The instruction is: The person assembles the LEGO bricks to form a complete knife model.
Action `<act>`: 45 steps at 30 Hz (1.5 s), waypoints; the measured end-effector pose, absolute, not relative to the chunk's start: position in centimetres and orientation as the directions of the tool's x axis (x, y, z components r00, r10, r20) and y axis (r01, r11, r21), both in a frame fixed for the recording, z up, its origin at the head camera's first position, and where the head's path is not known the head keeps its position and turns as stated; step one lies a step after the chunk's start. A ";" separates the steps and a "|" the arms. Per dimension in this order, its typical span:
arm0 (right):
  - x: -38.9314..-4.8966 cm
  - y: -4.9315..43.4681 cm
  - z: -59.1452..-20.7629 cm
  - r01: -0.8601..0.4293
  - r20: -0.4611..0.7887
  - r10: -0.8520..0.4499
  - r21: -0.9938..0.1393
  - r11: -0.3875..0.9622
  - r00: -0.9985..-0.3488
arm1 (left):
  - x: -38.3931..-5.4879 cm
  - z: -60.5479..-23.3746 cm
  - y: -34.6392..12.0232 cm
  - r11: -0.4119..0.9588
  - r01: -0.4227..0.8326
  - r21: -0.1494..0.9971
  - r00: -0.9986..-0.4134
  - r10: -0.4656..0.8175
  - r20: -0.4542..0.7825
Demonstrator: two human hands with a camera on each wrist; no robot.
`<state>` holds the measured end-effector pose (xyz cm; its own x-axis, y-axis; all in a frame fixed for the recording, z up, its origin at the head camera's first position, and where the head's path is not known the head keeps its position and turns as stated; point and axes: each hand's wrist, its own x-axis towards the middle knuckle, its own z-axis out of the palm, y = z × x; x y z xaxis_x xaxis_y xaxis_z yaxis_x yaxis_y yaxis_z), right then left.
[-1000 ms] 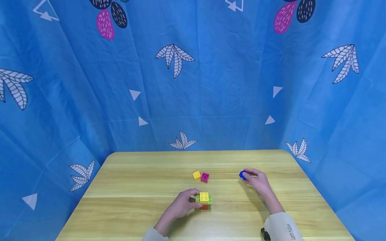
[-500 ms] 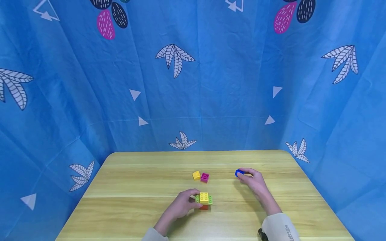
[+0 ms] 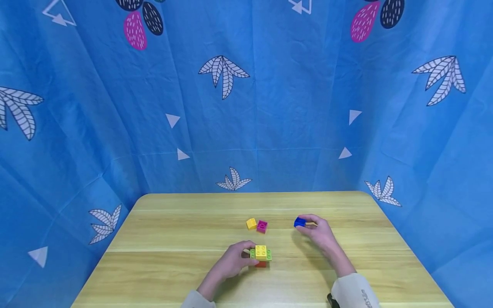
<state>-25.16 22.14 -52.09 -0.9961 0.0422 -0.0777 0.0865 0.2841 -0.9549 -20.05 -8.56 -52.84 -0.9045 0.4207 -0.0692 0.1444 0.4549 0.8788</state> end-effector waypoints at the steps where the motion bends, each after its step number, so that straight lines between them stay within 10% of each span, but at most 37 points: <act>1: -25.1 22.0 -52.1 0.082 -0.075 0.037 -0.954 0.287 -0.997 | -20.0 -52.8 -8.5 0.455 0.146 0.878 -0.905 0.421 -0.067; 45: -23.6 18.1 -51.4 0.015 -0.026 -0.047 -0.974 0.227 -0.999 | -20.2 -52.8 -8.2 0.473 0.128 0.872 -0.913 0.399 -0.082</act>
<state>-23.59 18.06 -51.38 -0.9986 -0.0470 -0.0259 0.0146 0.2273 -0.9737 -20.24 -8.25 -52.80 -0.9133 0.3989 -0.0819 0.1283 0.4726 0.8719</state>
